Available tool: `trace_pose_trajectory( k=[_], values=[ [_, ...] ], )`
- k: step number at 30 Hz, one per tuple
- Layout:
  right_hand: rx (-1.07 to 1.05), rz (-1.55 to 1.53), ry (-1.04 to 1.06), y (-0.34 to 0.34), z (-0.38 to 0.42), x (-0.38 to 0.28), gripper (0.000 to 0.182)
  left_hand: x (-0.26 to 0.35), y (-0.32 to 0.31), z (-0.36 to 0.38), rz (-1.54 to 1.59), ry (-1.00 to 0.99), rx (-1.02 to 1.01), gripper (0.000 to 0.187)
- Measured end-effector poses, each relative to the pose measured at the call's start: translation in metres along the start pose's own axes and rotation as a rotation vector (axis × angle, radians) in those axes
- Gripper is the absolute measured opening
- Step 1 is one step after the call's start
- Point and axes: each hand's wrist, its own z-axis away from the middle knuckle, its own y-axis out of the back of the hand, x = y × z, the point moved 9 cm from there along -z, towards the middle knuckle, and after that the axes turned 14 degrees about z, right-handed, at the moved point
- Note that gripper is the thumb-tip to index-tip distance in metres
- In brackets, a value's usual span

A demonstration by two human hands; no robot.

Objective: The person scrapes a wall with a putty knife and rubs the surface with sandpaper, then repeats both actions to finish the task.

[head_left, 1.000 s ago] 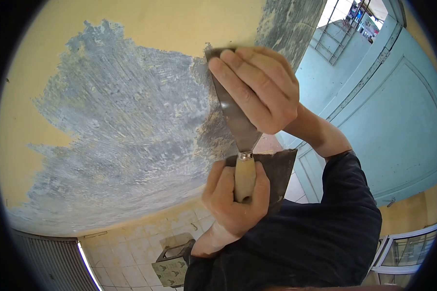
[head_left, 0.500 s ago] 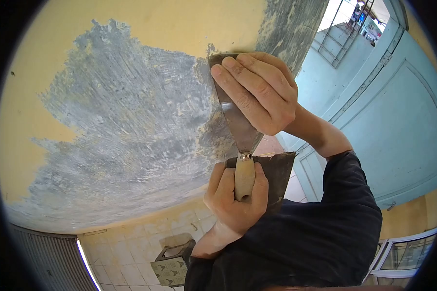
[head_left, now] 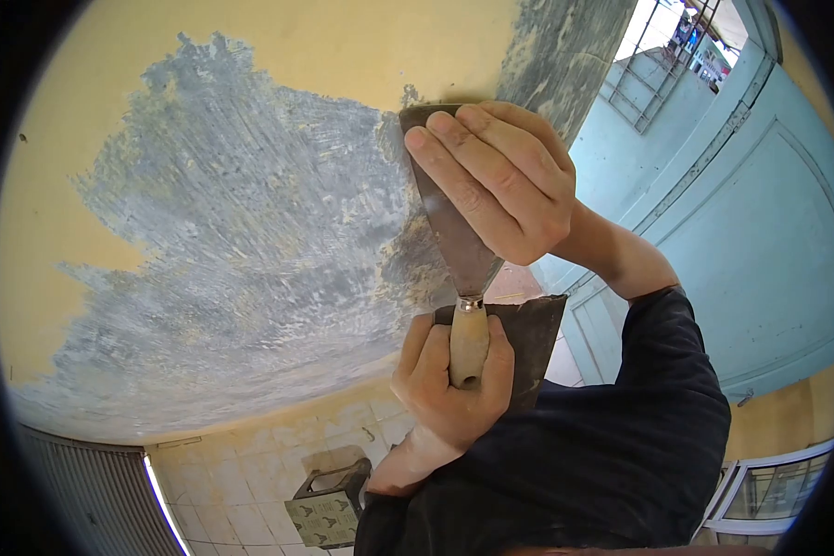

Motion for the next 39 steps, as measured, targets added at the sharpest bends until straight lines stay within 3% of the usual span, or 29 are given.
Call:
trace_pose_trajectory(
  k=[10, 14, 20, 22, 28, 39],
  values=[
    [0.062, -0.012, 0.012, -0.002, -0.006, 0.0, 0.026, 0.006, 0.001, -0.009, 0.013, -0.031, 0.008, 0.031],
    [0.026, 0.006, 0.032, -0.005, -0.005, 0.001, 0.034, 0.002, 0.001, -0.011, 0.019, -0.047, 0.061, 0.031],
    [0.158, -0.028, 0.016, -0.004, -0.016, 0.007, 0.028, 0.01, 0.002, -0.013, -0.026, -0.077, 0.115, 0.031],
    [0.084, -0.018, 0.004, 0.0, -0.01, 0.005, 0.026, 0.012, 0.004, -0.006, 0.017, -0.081, 0.132, 0.032],
    [0.101, -0.039, -0.017, 0.001, -0.001, 0.0, 0.024, 0.005, -0.001, 0.003, 0.039, 0.044, 0.077, 0.029],
    [0.072, -0.029, -0.014, -0.011, -0.02, 0.004, 0.034, 0.006, 0.003, -0.013, 0.037, -0.043, 0.152, 0.026]
  ],
)
